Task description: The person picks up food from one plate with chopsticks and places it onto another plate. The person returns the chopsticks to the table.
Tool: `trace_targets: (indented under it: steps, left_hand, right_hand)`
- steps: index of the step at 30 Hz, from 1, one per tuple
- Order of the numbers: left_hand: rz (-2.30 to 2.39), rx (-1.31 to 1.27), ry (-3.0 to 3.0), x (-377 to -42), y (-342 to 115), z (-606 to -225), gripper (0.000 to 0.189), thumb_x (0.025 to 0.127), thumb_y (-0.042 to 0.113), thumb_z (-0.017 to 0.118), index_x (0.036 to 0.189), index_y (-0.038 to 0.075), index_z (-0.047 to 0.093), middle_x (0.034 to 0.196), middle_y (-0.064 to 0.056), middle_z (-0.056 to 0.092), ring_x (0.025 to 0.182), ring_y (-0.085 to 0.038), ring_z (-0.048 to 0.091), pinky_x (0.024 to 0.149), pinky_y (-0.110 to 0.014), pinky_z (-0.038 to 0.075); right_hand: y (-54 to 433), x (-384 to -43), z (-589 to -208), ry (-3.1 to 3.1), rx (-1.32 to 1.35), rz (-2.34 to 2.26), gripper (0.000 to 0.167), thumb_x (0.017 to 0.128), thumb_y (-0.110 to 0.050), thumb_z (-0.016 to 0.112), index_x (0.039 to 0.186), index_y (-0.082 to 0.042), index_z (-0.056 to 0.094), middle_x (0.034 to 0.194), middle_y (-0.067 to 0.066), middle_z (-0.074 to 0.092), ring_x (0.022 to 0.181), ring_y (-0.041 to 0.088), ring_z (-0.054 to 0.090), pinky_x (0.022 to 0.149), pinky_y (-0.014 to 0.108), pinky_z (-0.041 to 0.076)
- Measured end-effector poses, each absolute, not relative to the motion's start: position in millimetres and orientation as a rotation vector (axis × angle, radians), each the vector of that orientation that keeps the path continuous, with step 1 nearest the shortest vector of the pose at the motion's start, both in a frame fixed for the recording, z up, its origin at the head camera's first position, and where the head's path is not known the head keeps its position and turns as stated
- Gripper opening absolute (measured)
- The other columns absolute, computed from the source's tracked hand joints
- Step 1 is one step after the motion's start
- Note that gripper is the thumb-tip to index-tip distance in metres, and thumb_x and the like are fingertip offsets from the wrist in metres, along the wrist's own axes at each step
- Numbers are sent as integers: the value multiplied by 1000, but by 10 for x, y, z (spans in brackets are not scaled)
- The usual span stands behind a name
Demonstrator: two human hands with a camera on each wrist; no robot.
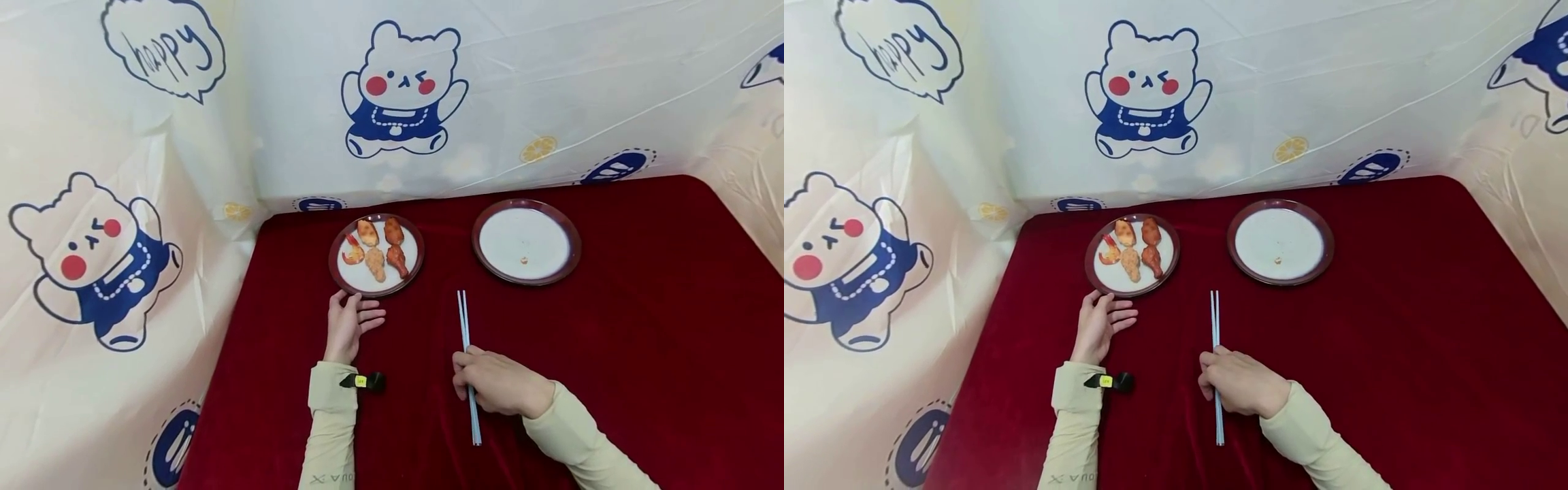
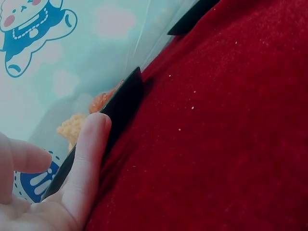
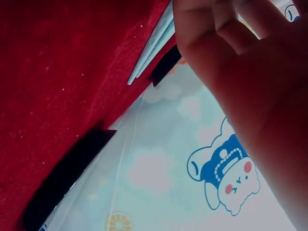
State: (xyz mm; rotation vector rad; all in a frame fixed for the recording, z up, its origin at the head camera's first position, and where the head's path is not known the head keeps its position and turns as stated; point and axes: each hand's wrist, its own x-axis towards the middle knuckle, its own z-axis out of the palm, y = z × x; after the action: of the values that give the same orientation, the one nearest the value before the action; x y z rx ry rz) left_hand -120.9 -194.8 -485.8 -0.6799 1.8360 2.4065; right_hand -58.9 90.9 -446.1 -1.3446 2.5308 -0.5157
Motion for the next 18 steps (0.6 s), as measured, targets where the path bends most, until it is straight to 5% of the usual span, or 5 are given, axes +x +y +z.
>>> trace_targets:
  steps: [10,18]
  left_hand:
    - [2403,-683,1840,-1204,-1956,-4849,52,103,20,44,147,13,18,97,-16,66,74,-23,72,74,-40,63]
    - [2391,-681,1842,-1198,-1954,-4848,52,103,21,43,147,12,17,98,-17,67,75,-23,72,74,-40,63]
  right_hand:
    - [906,-608,-4472,2552,-1405,-504,35,67,6,70,64,-28,65,77,-15,46,73,4,36,62,13,39]
    - [874,-674,-4453,2682,-1725,-654,18,78,-9,76,81,-26,74,86,-13,59,83,7,44,72,21,43]
